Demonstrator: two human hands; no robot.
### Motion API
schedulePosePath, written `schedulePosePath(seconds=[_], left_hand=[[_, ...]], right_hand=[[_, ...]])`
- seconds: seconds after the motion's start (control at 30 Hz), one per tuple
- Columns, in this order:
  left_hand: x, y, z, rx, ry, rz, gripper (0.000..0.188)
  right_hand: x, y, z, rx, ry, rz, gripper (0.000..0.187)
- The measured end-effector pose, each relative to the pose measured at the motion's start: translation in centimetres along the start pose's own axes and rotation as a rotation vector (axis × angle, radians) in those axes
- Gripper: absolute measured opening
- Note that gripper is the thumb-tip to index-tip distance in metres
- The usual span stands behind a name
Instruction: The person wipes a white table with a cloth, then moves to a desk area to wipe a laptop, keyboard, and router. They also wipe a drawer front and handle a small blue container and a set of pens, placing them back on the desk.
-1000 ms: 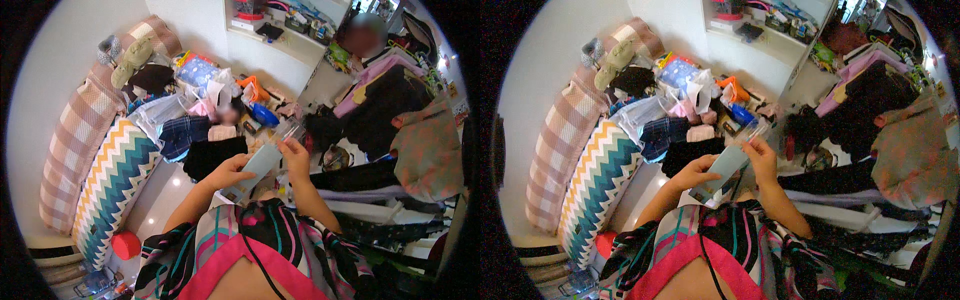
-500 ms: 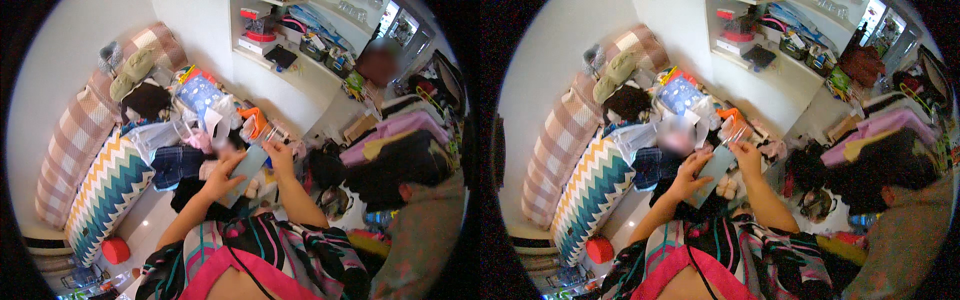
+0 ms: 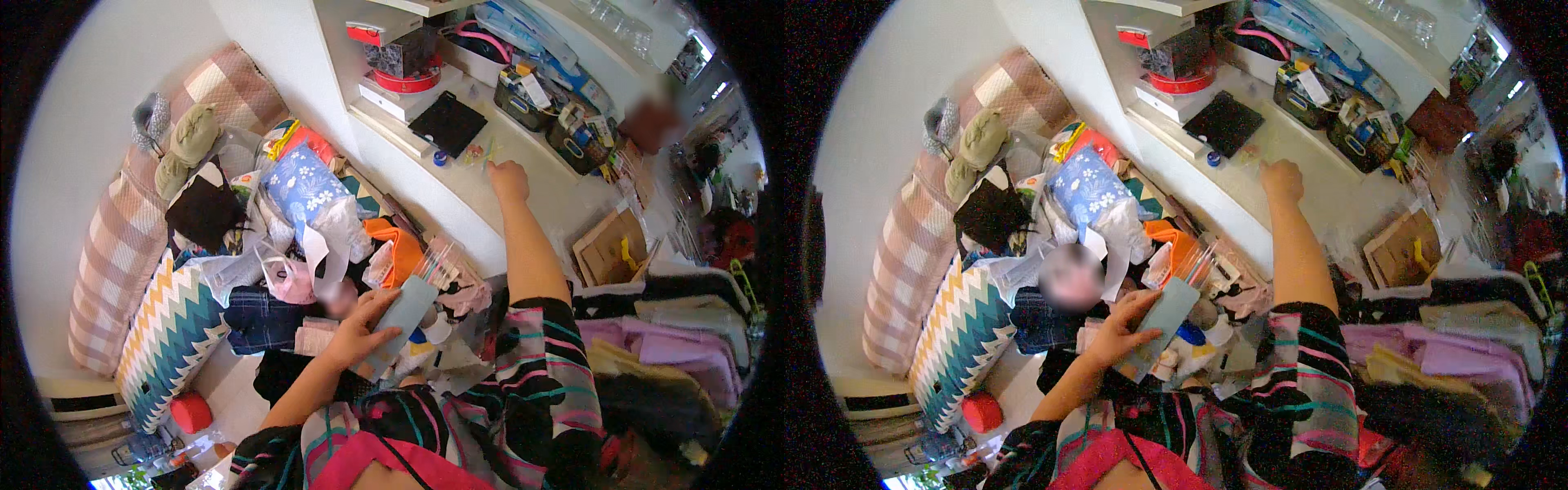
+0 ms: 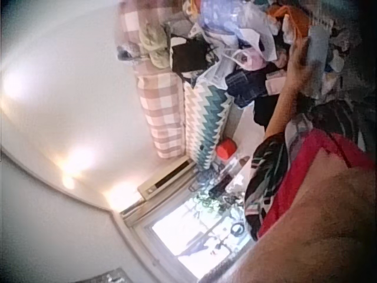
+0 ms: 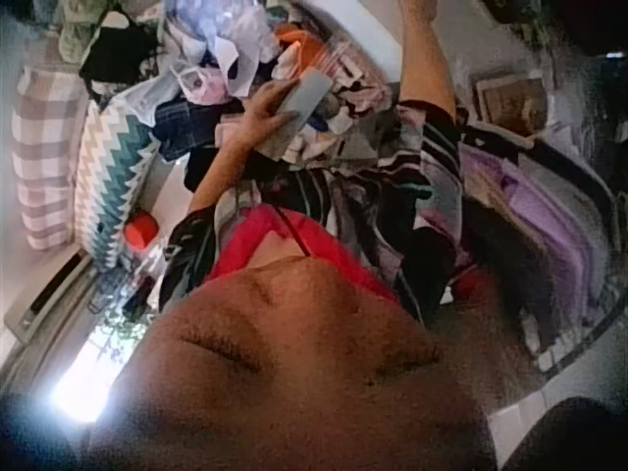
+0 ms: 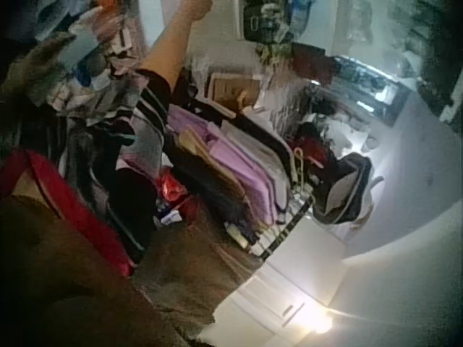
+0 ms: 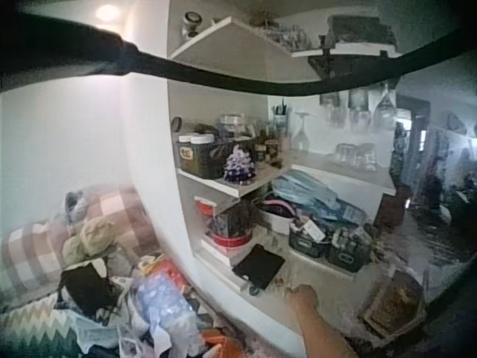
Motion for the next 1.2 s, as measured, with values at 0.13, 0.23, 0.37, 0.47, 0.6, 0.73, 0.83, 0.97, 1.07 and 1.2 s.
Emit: schedulePosePath(seconds=[0.13,0.23,0.37,0.47,0.6,0.73,0.83,0.97,1.07,1.2], left_hand=[[2.1,-0.6,0.2,0.039,-0.054,-0.043,0.070],[3.1,-0.8,1.0,-0.015,-0.108,-0.049,0.070],[5.0,-0.7,2.0,-0.065,-0.080,-0.043,0.071],[6.1,-0.7,2.0,-0.034,-0.067,-0.022,0.070],[8.6,-0.5,1.8,-0.077,-0.031,0.002,0.069],[10.8,0.2,2.9,-0.350,-0.121,0.006,0.071],[12.0,0.2,2.9,-0.269,-0.135,0.039,0.071],[11.8,-0.8,1.6,-0.252,-0.206,0.151,0.072],[10.0,-1.8,0.6,-0.334,-0.129,0.210,0.070],[5.7,-3.9,-2.9,-0.016,-0.025,0.267,0.067]], right_hand=[[4.2,2.8,2.0,-0.138,0.042,-0.053,0.062],[5.9,4.4,2.6,-0.174,0.064,-0.002,0.061],[8.1,5.4,1.7,-0.159,0.038,0.096,0.059],[8.6,5.8,0.5,-0.268,-0.019,0.143,0.043],[7.2,4.8,0.1,-0.369,-0.252,0.007,0.026],[5.5,2.7,-0.4,-0.286,-0.317,-0.039,0.022],[4.3,1.1,-1.9,-0.155,-0.431,-0.005,0.023],[0.3,-5.2,-3.6,0.338,-0.537,0.258,0.025],[-4.0,-12.1,-3.5,0.608,-0.552,0.686,0.023],[-11.5,-18.6,1.2,0.327,-0.840,1.051,0.018]])
Point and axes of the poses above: each hand's wrist, its own x-axis towards the middle knuckle, its own y-axis out of the palm, z = x × y, the point moved 3 cm from there along x, towards the middle knuckle, and after that the axes turned 3 degrees about -y, right-handed, at the moved point
